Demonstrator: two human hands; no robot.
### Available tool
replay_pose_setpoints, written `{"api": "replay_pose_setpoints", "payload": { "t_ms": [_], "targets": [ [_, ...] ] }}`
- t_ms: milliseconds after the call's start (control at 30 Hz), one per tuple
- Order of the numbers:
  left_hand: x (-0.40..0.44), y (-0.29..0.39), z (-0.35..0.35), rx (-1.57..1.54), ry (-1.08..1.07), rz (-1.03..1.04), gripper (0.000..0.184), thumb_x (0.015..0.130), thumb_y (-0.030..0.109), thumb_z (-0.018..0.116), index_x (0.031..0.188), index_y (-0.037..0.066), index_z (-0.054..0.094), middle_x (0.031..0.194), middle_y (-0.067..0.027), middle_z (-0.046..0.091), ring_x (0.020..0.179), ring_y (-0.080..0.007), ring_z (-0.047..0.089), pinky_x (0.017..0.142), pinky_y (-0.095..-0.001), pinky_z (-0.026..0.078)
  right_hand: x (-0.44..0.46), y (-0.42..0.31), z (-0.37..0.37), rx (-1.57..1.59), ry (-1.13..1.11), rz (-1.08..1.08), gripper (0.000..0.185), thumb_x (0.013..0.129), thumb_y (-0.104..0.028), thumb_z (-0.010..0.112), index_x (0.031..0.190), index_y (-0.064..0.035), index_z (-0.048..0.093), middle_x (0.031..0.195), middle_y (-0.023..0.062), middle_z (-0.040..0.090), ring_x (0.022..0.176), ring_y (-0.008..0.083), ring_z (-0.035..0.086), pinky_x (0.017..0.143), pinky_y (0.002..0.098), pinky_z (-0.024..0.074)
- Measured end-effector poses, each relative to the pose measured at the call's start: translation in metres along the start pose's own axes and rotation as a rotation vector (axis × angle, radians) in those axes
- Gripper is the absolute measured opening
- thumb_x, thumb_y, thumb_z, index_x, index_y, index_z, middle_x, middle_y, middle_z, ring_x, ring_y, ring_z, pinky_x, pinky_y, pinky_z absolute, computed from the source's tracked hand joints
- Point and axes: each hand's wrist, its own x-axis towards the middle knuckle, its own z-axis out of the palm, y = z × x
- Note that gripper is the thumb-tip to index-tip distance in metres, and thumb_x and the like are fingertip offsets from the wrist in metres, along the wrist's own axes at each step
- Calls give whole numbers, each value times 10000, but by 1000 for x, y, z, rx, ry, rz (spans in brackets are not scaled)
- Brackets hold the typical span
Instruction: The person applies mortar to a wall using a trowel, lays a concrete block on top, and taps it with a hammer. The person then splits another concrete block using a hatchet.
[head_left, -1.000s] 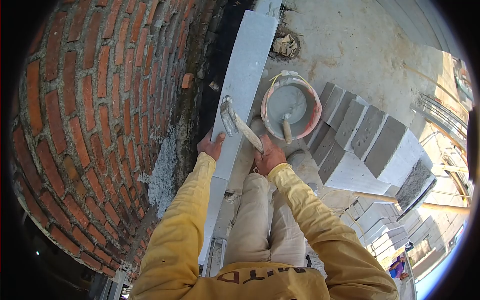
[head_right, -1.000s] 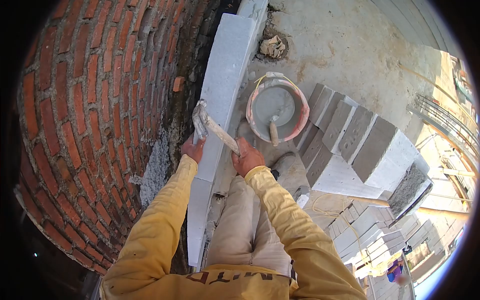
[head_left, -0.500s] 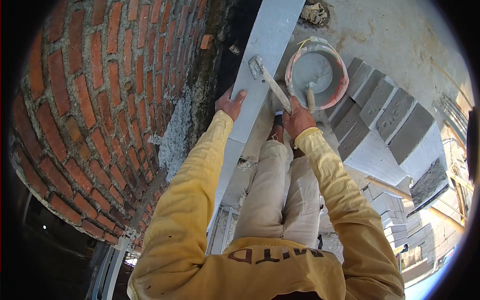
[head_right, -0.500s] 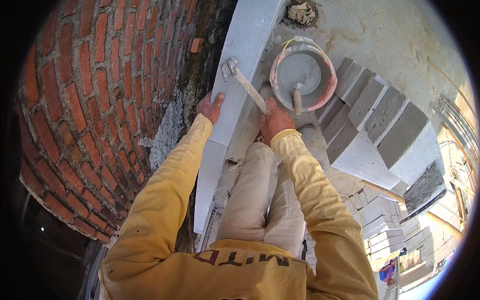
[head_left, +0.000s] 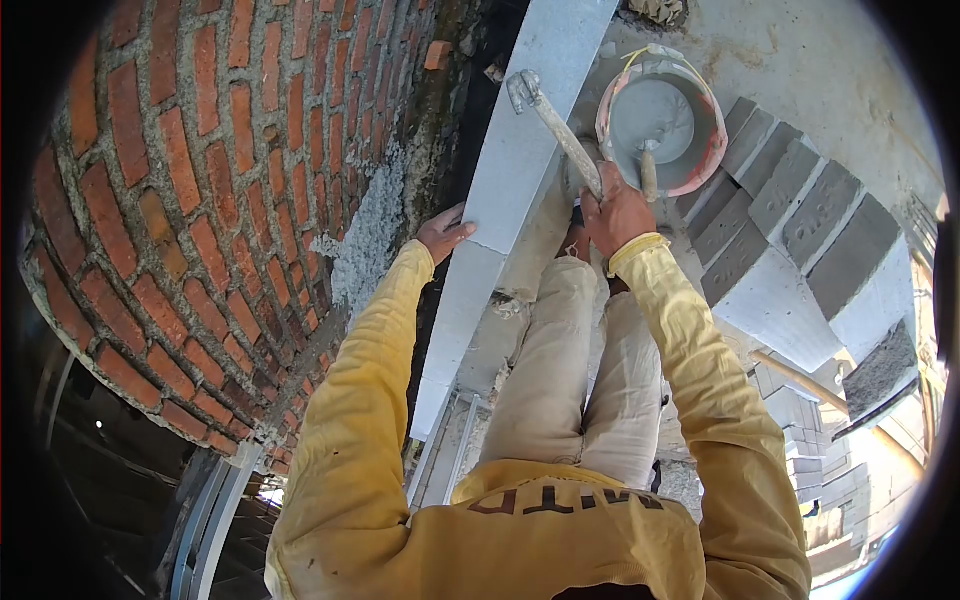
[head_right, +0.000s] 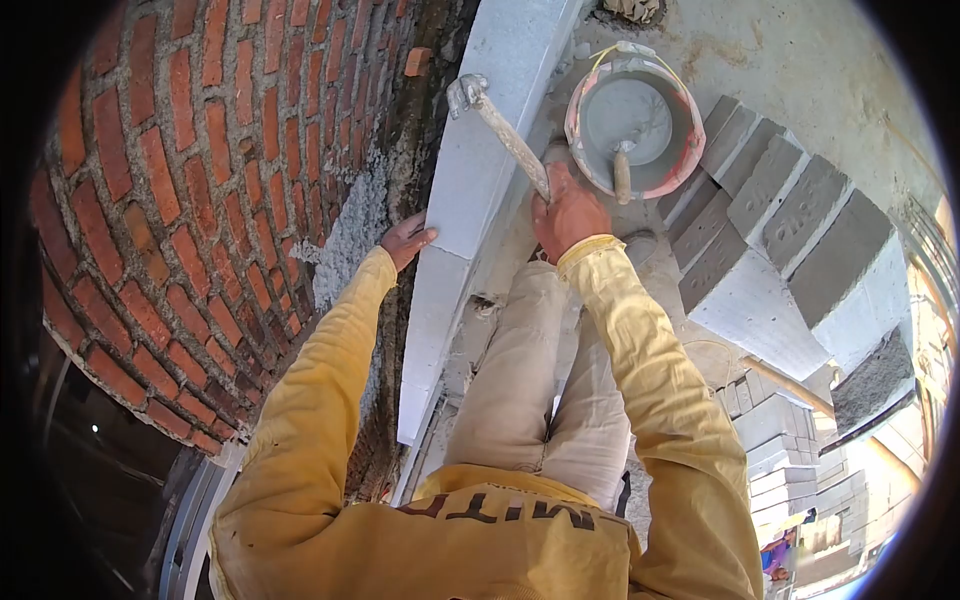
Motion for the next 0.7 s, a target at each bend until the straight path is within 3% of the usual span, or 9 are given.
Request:
{"api": "replay_pose_setpoints", "payload": {
  "t_ms": [133, 333, 533, 633, 700],
  "targets": [
    [-15, -13, 6, -29, 29, -9, 596, 948, 434, 570, 1375, 26, 487, 1327, -70, 553, 1235, -168, 481, 1052, -310, 351, -20, 3, 7, 46, -33, -159, 297, 879, -187, 552, 1151, -96, 476, 997, 189, 648, 945, 389, 622, 821, 484, 488],
    [-10, -27, 1, -17, 30, 26, 601, 959, 446, 550, 1380, 24, 480, 1335, -71, 545, 1220, -170, 486, 1053, -309, 347, -30, 19, 10, -149, -171, -87, 344, 860, -193, 573, 1171, -88, 473, 1101, 167, 628, 998, 355, 618, 862, 466, 492],
    [-12, -22, -1, 41, 27, 7, 603, 966, 443, 541, 1382, 12, 473, 1333, -66, 543, 1220, -163, 481, 1052, -307, 347, -33, 25, 2, -124, -249, -25, 410, 848, -172, 582, 1228, -77, 462, 1113, 193, 625, 1032, 365, 606, 892, 458, 478],
    [-18, -5, 5, 80, 30, 9, 604, 965, 439, 545, 1385, 11, 470, 1336, -62, 540, 1223, -158, 477, 1054, -308, 345, -53, 39, 16, 180, -260, -82, 409, 874, -171, 582, 1240, -45, 452, 1007, 178, 646, 933, 368, 645, 844, 434, 498],
    [-17, -7, 2, 49, 24, 14, 607, 961, 436, 555, 1387, 12, 468, 1339, -59, 538, 1226, -156, 474, 1056, -311, 343, -94, 34, 42, 511, -148, 43, 357, 889, -194, 591, 1182, -28, 475, 896, 138, 626, 769, 325, 635, 731, 432, 513]
  ]
}}
